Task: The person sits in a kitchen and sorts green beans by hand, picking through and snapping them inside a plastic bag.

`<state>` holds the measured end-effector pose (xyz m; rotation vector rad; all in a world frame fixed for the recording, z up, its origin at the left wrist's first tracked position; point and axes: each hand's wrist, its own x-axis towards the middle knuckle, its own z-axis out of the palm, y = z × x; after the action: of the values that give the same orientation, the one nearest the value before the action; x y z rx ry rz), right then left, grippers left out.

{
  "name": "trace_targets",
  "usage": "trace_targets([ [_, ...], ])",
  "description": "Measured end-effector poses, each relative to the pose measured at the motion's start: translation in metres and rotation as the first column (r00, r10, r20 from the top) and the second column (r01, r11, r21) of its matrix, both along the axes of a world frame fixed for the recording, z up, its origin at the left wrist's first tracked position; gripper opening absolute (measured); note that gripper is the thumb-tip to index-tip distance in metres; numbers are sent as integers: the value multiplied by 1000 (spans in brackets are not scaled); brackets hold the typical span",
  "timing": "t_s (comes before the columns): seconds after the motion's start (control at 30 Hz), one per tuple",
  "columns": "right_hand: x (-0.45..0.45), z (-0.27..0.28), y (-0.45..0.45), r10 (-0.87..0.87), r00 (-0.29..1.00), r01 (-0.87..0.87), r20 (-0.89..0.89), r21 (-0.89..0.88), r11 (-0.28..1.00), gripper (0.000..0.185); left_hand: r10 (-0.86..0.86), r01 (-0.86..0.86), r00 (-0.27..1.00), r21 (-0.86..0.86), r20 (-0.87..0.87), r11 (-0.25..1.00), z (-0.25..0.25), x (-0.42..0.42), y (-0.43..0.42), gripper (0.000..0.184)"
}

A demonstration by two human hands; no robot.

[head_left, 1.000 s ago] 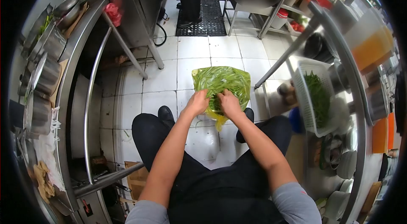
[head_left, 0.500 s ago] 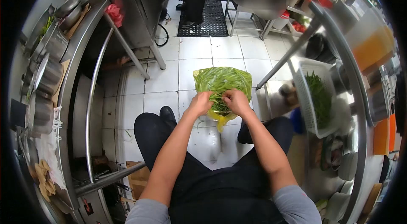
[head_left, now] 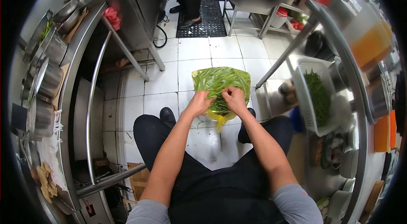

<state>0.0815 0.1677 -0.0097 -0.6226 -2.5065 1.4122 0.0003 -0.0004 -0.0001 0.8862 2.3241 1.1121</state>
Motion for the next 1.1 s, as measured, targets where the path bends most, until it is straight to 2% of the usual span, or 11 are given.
trace_targets([
  [0.07, 0, -3, 2, 0, 1000, 0, 15, -10, 1000, 19, 5, -5, 999, 19, 39, 1000, 0, -4, -5, 27],
  [0.13, 2, -7, 8, 69, 981, -8, -182, 317, 948, 19, 39, -37, 987, -16, 155, 999, 3, -13, -12, 25],
  [0.37, 12, 3, 0, 262, 965, -259, 1, 157, 953, 22, 74, -311, 716, 223, 694, 924, 4, -11, -10, 32],
  [0.43, 9, 6, -1, 335, 939, -291, 73, -348, 891, 24, 90, -324, 728, 225, 680, 919, 4, -7, -6, 31],
  [0.47, 9, 2, -2, 339, 938, -295, 72, -349, 889, 24, 102, -327, 739, 221, 666, 919, 4, -6, -5, 31],
  [0.73, 8, -10, -2, 166, 986, -166, -15, -42, 985, 23, 117, -302, 814, 243, 569, 922, 4, -6, -5, 31],
  [0.83, 1, -28, 7, 65, 997, -71, -38, -180, 981, 24, 207, -407, 839, 328, 504, 852, -2, -11, -5, 30],
  [0.9, 6, -16, 6, 247, 963, -240, 112, -67, 968, 19, 151, -167, 983, 169, 103, 971, -5, -16, -13, 23],
  [0.93, 6, -23, 4, 244, 963, -238, 113, -64, 969, 19, 148, -164, 984, 172, 103, 971, -8, -13, -13, 23],
  [1.0, 10, -39, -7, 472, 881, -440, 31, 419, 795, 22, -55, 53, 998, -69, -22, 996, -18, 0, -16, 24],
  [1.1, 15, -47, -20, 493, 865, -480, 90, 434, 763, 26, -160, 158, 987, -253, 14, 955, -28, 6, -21, 29],
])
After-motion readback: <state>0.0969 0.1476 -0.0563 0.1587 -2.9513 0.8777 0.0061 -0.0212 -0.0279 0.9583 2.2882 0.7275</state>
